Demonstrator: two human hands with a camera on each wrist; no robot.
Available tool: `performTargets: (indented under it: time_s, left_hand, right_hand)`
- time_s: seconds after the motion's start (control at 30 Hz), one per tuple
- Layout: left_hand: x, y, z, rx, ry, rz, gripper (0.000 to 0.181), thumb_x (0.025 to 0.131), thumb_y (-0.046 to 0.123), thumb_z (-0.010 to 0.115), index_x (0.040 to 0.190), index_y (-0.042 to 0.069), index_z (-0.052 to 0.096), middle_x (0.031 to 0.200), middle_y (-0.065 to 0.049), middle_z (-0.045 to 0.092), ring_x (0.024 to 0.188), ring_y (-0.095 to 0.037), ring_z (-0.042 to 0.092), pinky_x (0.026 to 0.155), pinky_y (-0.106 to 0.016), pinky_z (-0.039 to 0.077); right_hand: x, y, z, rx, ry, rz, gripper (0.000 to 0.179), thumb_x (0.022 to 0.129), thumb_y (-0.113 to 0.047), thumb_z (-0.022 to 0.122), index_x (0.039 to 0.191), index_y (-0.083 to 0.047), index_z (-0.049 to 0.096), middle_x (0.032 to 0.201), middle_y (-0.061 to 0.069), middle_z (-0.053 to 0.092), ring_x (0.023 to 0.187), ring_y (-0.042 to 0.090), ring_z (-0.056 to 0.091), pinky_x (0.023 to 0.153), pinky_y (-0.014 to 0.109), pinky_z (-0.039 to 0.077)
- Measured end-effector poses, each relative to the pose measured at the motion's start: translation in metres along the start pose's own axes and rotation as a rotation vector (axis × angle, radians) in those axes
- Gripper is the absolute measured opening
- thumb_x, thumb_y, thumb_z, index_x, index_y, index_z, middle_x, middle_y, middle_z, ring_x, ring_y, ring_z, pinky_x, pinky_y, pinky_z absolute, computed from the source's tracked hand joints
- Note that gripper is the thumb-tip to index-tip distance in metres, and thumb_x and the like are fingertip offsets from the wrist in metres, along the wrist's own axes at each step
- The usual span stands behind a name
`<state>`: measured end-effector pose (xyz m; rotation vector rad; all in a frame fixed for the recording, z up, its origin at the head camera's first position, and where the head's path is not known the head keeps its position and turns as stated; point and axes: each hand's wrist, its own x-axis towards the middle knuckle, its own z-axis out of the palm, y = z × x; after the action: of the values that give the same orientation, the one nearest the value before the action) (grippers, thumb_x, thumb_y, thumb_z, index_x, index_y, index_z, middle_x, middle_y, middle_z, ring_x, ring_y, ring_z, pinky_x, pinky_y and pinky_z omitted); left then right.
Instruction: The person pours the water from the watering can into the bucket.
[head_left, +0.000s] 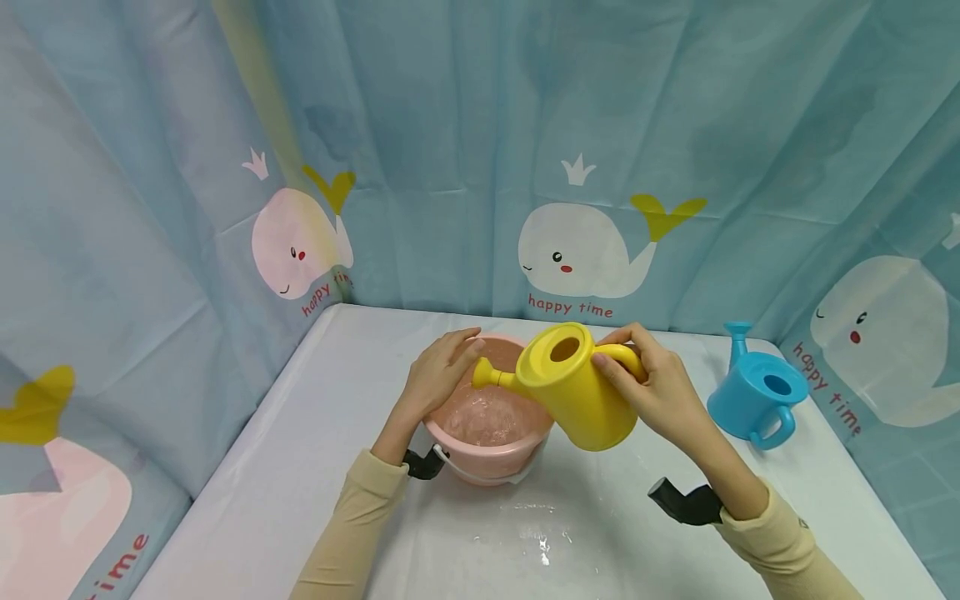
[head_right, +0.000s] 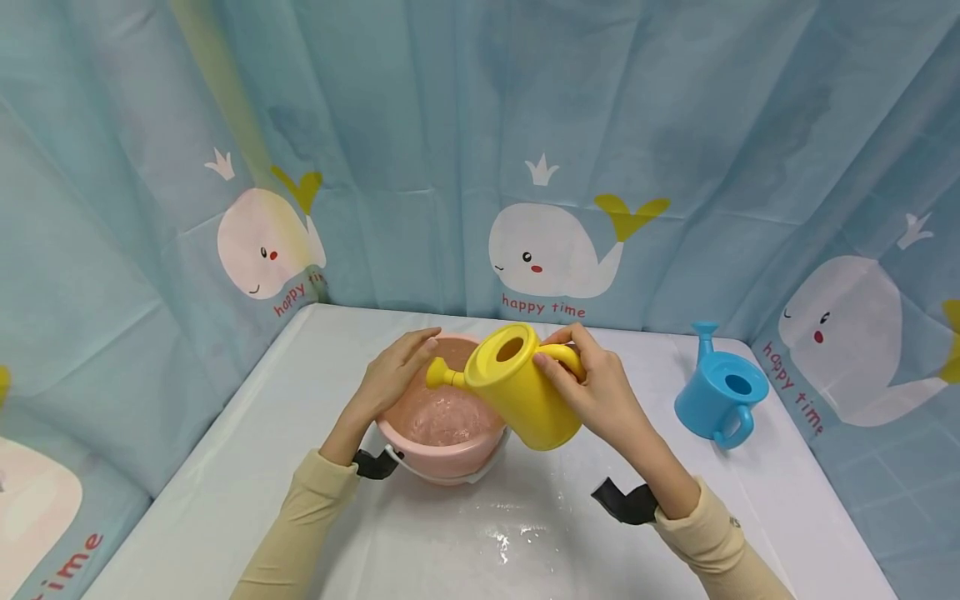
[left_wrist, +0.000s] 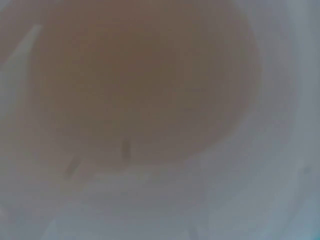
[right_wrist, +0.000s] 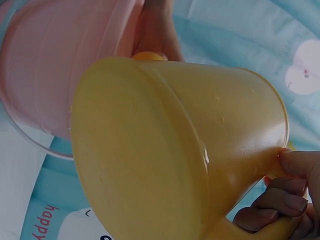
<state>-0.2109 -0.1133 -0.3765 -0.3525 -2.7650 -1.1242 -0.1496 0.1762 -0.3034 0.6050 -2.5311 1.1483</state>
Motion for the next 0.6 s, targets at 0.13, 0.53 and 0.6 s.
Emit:
performTargets:
  time_s: [0.13,0.53,0.6]
  left_hand:
    - [-0.0007,0.0003,-0.0002,-0.003,0.004,0.001,0.064,0.09,0.066,0.029,0.136,0.024,0.047,0.139,-0.001,0.047,0.129,-0.024,0.041,0.103,-0.054,0.033]
    - [-0.0007,-0.0001,0.0004,0.006,0.014,0.005,0.063,0.091,0.065,0.03,0.135,0.024,0.048,0.138,-0.001,0.048,0.128,-0.024,0.043,0.103,-0.054,0.033]
    - [-0.0009,0.0,0.0002,0.006,0.014,0.005,0.063,0.091,0.065,0.03,0.135,0.024,0.048,0.138,-0.001,0.048,0.128,-0.024,0.043,0.103,-0.054,0.034]
  right_hand:
    - [0.0,0.0007,0.0001,-0.004,0.004,-0.001,0.02,0.092,-0.021,0.059,0.105,-0.008,0.053,0.086,0.005,0.062,0.066,0.016,0.052,0.055,0.021,0.048]
    - [0.0001,-0.0001,-0.0004,-0.008,-0.003,-0.002,0.02,0.092,-0.022,0.059,0.105,-0.008,0.052,0.086,0.005,0.062,0.065,0.016,0.052,0.055,0.022,0.048]
    - [0.0003,-0.0004,-0.0006,-0.008,-0.004,-0.004,0.02,0.092,-0.022,0.059,0.105,-0.008,0.053,0.087,0.005,0.062,0.065,0.015,0.052,0.054,0.022,0.048]
